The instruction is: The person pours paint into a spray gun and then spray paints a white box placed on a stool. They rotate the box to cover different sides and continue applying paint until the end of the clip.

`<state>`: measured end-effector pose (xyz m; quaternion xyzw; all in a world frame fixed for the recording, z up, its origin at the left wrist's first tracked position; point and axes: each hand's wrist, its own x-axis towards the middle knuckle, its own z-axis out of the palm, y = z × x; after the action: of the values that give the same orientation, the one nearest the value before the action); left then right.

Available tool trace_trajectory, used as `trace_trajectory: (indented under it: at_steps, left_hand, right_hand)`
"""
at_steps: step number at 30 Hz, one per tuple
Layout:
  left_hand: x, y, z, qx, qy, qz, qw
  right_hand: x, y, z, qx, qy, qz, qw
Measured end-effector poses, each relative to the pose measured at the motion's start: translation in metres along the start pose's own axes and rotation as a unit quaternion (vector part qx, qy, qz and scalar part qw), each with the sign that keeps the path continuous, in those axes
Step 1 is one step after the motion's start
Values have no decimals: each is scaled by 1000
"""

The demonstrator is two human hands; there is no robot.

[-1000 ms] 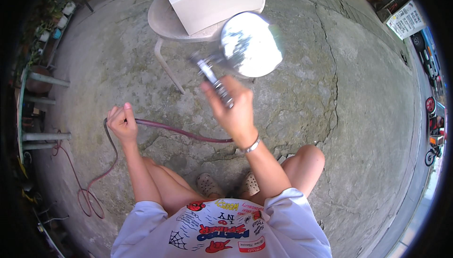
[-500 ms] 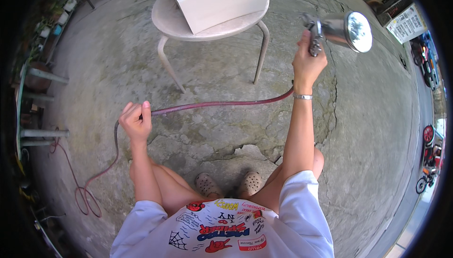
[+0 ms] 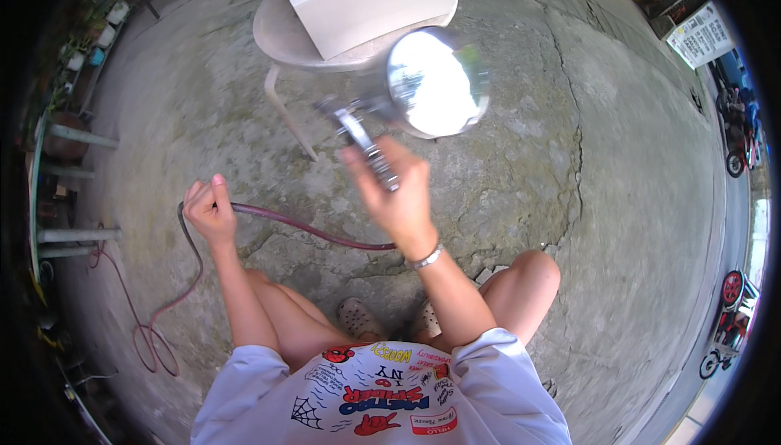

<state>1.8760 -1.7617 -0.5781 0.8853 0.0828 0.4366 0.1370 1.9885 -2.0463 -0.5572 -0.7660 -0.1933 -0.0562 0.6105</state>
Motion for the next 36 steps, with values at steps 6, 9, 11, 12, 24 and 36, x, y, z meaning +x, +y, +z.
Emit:
trace_trajectory:
  at_steps: [6, 9, 11, 12, 24, 36]
  left_hand:
    - [-2, 0, 4, -4, -9, 6, 1000]
    - [-3, 4, 7, -24, -26, 3, 999]
    - [-3, 11, 10, -32, -38, -8, 999]
    - [-3, 16, 13, -41, -45, -16, 998]
    - [-5, 19, 32, -4, -189, -199, 962]
    - [30, -31, 90, -331, -102, -472, 811]
  right_hand:
    - [13, -12, -1, -29, -39, -78, 996]
    - [38, 11, -32, -31, 54, 32, 998]
    - [64, 46, -60, -78, 151, 10, 985]
    - [78, 62, -77, -101, 186, 6, 977]
    - [116, -6, -107, -89, 228, -19, 969]
    - [9, -60, -61, 72, -114, -41, 990]
